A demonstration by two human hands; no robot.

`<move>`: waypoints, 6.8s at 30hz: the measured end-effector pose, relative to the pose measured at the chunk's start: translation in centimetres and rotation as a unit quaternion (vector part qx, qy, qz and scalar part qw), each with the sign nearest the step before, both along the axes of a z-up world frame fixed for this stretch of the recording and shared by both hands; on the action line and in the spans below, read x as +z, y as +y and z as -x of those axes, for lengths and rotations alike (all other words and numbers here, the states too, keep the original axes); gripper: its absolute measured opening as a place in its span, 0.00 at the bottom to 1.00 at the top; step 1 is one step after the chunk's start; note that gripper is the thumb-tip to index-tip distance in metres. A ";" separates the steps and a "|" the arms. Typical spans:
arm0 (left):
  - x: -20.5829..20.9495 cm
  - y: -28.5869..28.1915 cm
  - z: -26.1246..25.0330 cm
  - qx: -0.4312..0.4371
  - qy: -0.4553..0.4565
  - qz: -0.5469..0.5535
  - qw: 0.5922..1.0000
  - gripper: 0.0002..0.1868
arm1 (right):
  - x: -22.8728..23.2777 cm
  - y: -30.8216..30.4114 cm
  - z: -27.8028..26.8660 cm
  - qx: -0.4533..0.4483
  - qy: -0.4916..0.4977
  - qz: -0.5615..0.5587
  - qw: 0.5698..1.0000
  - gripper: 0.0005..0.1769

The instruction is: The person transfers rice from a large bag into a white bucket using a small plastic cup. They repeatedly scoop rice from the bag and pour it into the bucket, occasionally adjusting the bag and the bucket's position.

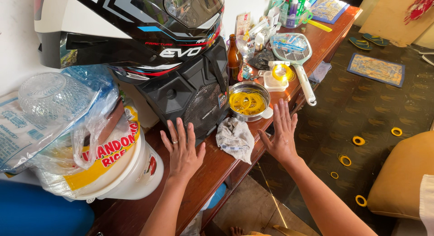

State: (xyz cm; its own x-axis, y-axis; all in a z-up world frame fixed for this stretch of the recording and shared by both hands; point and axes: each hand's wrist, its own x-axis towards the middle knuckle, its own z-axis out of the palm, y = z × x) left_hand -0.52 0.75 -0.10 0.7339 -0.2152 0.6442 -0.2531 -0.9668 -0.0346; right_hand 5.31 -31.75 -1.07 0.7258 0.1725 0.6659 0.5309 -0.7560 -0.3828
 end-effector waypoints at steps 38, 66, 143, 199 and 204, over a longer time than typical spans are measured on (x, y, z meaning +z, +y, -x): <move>-0.9 0.4 -0.2 -0.004 -0.007 -0.007 1.000 0.54 | -0.4 -0.2 -0.1 -0.002 0.021 0.009 1.000 0.53; -0.7 7.6 10.2 -0.039 0.063 0.103 0.992 0.14 | -15.8 8.9 -5.2 0.125 0.198 0.106 0.966 0.40; -16.8 -16.2 -22.6 0.106 0.388 0.774 0.490 0.16 | -20.4 2.1 -12.4 0.325 0.142 0.206 0.912 0.31; -16.6 -20.9 -18.6 0.007 0.403 -0.037 0.914 0.45 | -11.6 -21.1 -17.2 -0.062 0.459 -0.594 0.658 0.27; -17.1 -20.4 -16.9 -0.071 0.293 -0.092 0.949 0.17 | -11.8 -19.7 -17.9 -0.035 0.437 -0.607 0.662 0.27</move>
State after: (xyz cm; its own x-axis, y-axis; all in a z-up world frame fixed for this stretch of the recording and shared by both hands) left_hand 16.38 -19.69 -17.21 0.9094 -0.4089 0.0763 -0.4091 -0.9124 -0.0133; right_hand 23.24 -51.42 -12.86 0.9038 -0.1587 -0.3974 -0.3153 0.3811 -0.8691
